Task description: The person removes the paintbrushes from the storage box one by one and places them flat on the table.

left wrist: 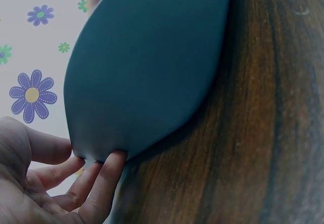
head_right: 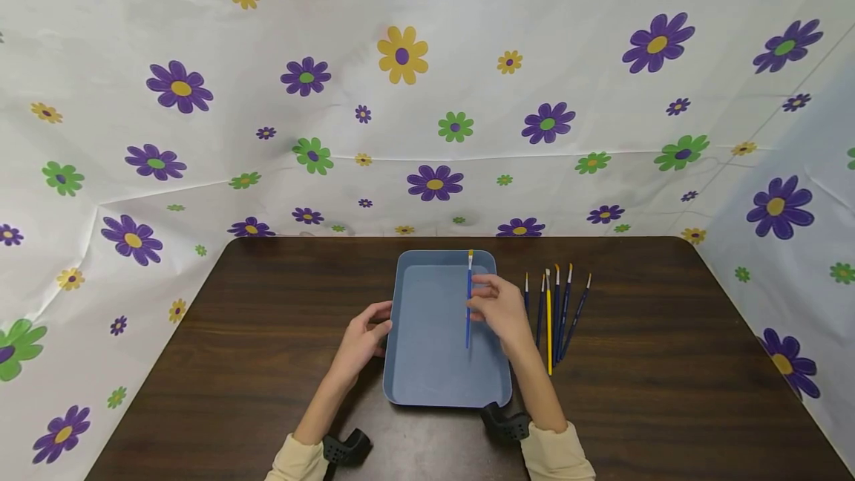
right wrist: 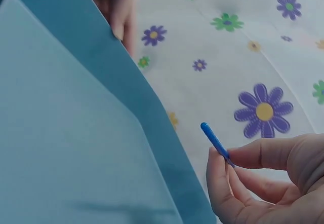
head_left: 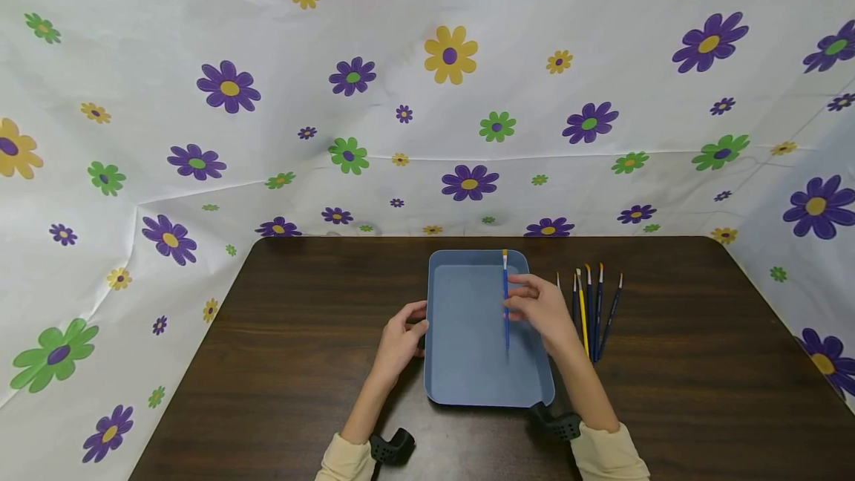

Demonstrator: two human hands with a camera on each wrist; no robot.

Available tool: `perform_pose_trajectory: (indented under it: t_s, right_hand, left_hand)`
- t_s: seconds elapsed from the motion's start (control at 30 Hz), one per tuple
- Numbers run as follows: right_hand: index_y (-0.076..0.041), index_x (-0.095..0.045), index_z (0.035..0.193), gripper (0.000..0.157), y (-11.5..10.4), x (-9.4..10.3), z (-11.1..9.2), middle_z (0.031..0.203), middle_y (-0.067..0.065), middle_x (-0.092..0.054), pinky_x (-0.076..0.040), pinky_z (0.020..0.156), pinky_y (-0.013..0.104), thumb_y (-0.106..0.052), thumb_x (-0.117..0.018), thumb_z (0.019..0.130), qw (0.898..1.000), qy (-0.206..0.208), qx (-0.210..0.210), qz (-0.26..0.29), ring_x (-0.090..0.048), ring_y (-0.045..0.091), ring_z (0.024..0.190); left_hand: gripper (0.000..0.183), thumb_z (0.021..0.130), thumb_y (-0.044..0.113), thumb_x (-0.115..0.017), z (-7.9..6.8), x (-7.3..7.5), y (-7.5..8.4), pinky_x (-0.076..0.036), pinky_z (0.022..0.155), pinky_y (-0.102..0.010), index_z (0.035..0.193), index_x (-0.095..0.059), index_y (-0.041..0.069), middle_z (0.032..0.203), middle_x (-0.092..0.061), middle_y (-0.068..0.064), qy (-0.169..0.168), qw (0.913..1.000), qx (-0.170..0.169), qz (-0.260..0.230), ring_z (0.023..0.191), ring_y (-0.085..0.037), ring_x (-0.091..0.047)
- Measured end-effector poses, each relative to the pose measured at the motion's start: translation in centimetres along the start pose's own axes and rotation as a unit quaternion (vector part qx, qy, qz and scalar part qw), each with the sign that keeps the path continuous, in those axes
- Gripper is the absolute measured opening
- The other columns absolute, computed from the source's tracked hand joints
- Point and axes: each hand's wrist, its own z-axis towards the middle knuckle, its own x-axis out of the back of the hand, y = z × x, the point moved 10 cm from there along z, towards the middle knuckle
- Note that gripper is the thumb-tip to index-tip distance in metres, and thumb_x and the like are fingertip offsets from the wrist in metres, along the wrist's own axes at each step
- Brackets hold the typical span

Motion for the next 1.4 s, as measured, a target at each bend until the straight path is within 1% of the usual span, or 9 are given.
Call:
perform_pose_trajectory:
  t_s: [0.2,0.37,0.6,0.67,0.8,0.87,1.03,1.23,1.4]
  right_hand:
    - [0.016,-0.051,0.139,0.046,0.0,1.6,0.1,0.114,0.029,-0.064,-0.061,0.072,0.027,0.008,-0.064,0.096,1.000,0.003,0.006,-0.001,-0.071,0.015,0.083]
    - [0.017,-0.050,0.139,0.045,0.0,2.6,0.2,0.115,0.030,-0.064,-0.060,0.073,0.025,0.009,-0.062,0.096,1.000,0.002,0.012,0.000,-0.072,0.015,0.083]
    - [0.017,-0.051,0.138,0.042,0.4,4.1,0.4,0.121,0.034,-0.062,-0.060,0.074,0.025,0.007,-0.062,0.098,0.999,0.021,0.010,-0.034,-0.072,0.016,0.087]
    - [0.017,-0.051,0.138,0.043,0.5,4.6,0.4,0.121,0.034,-0.062,-0.060,0.073,0.025,0.006,-0.062,0.098,0.998,0.029,0.009,-0.050,-0.071,0.013,0.086]
    - [0.018,-0.053,0.136,0.042,0.5,5.5,0.3,0.119,0.033,-0.063,-0.060,0.071,0.025,0.006,-0.064,0.097,0.995,0.046,0.010,-0.083,-0.069,0.010,0.083]
    - [0.018,-0.054,0.135,0.042,0.5,5.8,0.3,0.117,0.033,-0.064,-0.060,0.070,0.024,0.006,-0.065,0.097,0.994,0.052,0.011,-0.094,-0.070,0.010,0.082]
    - [0.019,-0.054,0.134,0.040,0.7,6.2,0.4,0.114,0.032,-0.064,-0.060,0.069,0.023,0.007,-0.064,0.097,0.994,0.053,0.012,-0.097,-0.071,0.011,0.082]
    - [0.020,-0.053,0.134,0.038,0.9,6.9,0.5,0.106,0.024,-0.066,-0.060,0.068,0.023,0.008,-0.061,0.098,0.994,0.057,0.011,-0.091,-0.070,0.006,0.077]
    - [0.020,-0.052,0.135,0.039,1.3,7.5,0.5,0.110,0.030,-0.066,-0.060,0.069,0.023,0.008,-0.060,0.098,0.994,0.058,0.003,-0.096,-0.069,0.004,0.075]
  left_hand:
    - [0.040,0.101,0.004,-0.057,-0.1,0.0,0.2,-0.058,0.060,-0.032,0.141,-0.058,-0.004,0.129,-0.062,-0.025,0.001,1.0000,0.001,0.002,0.092,-0.023,-0.063]
    - [0.040,0.102,0.002,-0.056,-0.2,0.0,0.2,-0.058,0.059,-0.033,0.141,-0.057,-0.006,0.129,-0.061,-0.028,0.004,1.0000,0.004,0.004,0.094,-0.027,-0.063]
    - [0.038,0.099,-0.005,-0.054,-1.8,-0.1,4.0,-0.059,0.060,-0.036,0.135,-0.056,-0.014,0.125,-0.060,-0.035,0.005,0.9999,-0.003,0.014,0.092,-0.033,-0.064]
    - [0.038,0.099,-0.005,-0.054,-1.5,-0.1,3.3,-0.059,0.060,-0.036,0.136,-0.056,-0.014,0.125,-0.060,-0.035,0.004,0.9999,-0.003,0.013,0.092,-0.033,-0.064]
    - [0.039,0.100,-0.002,-0.054,-0.3,-0.1,0.7,-0.058,0.058,-0.036,0.138,-0.057,-0.011,0.127,-0.061,-0.032,0.006,0.9999,0.003,0.013,0.093,-0.032,-0.065]
    - [0.039,0.101,0.000,-0.055,0.0,0.0,0.1,-0.058,0.058,-0.034,0.139,-0.057,-0.008,0.128,-0.061,-0.030,0.006,0.9999,0.002,0.010,0.093,-0.029,-0.065]
    - [0.039,0.101,0.003,-0.057,0.0,0.0,-0.1,-0.058,0.059,-0.032,0.140,-0.059,-0.004,0.129,-0.062,-0.025,0.003,1.0000,0.000,0.001,0.090,-0.022,-0.063]
    - [0.039,0.101,0.003,-0.057,0.1,0.0,-0.2,-0.058,0.060,-0.030,0.140,-0.060,-0.002,0.128,-0.063,-0.023,0.001,1.0000,0.006,-0.002,0.086,-0.017,-0.061]
    - [0.039,0.101,0.003,-0.056,0.1,0.0,-0.2,-0.058,0.060,-0.030,0.140,-0.060,-0.003,0.128,-0.063,-0.023,0.000,1.0000,0.005,0.001,0.087,-0.018,-0.062]
